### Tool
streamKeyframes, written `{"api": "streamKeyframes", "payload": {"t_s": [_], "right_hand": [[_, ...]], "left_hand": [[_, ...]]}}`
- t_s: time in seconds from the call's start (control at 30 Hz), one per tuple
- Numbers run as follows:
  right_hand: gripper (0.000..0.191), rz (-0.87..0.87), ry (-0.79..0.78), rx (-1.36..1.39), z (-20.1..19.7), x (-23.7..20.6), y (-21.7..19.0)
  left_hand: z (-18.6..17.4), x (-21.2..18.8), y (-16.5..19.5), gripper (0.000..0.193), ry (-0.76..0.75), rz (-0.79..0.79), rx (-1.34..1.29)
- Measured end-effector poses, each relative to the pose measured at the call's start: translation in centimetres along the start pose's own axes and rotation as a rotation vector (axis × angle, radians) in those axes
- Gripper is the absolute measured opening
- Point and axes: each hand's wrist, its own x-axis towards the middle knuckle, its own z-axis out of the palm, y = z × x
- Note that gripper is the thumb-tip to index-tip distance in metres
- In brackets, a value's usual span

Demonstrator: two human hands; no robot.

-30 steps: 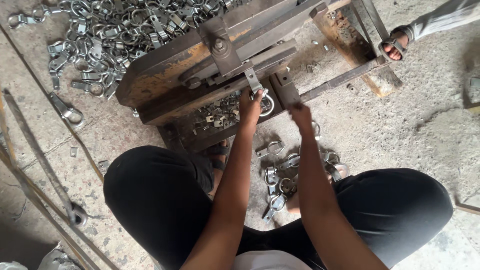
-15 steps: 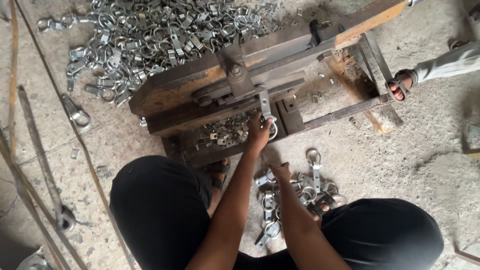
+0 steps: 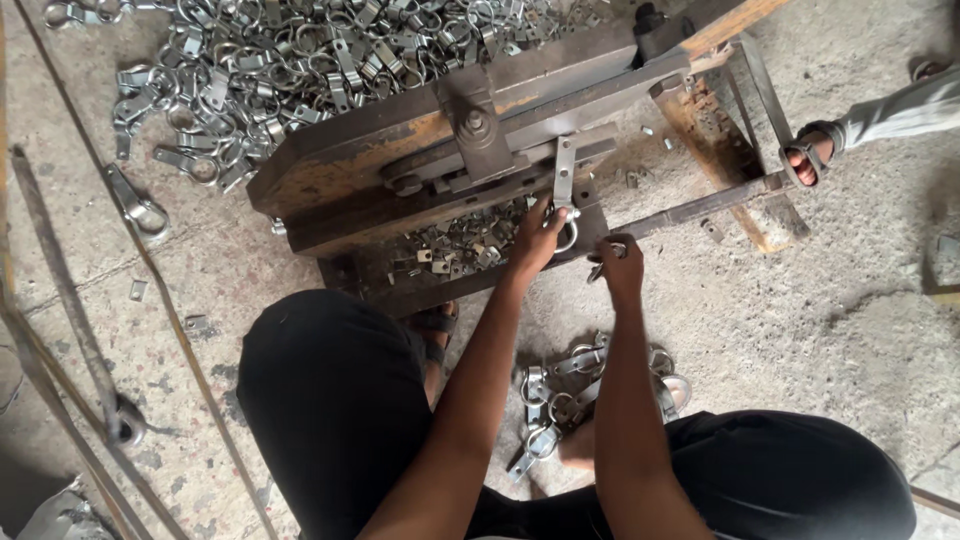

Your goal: The person sits on the floor and operates a manual metal press machine. They repeatedly pick up metal rings, place them into the press, and pull a lever to process the items, then remove the finished pieces.

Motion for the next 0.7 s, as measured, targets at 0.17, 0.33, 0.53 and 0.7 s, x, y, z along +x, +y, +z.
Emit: {"api": "streamKeyframes", "payload": {"t_s": [0.17,0.33,0.53,0.7], "right_hand": [[0.058,-0.213,0.052,-0.576,3.4,-2.2,1.6],[0.049,-0.038,-0.015,-0.515,5.3,-3.6,2.7],[0.048,-0.012,0.01,-0.5,5.2,-3.4,1.8],[0.051,0.004,-0.013,-0.53,5.4,-3.4,2.4]], "left_hand": [[0.2,0.2,0.0,0.053,-0.02,-0.071,0.043],[-0.5,0.3,0.1,0.059,0.021,-0.156,0.072],[-1.9,1.0,0.5,0.064,0.215,0.01,-0.011],[-3.3,0.8,0.8,0.071,0.25,-0.023,-0.085]]}}
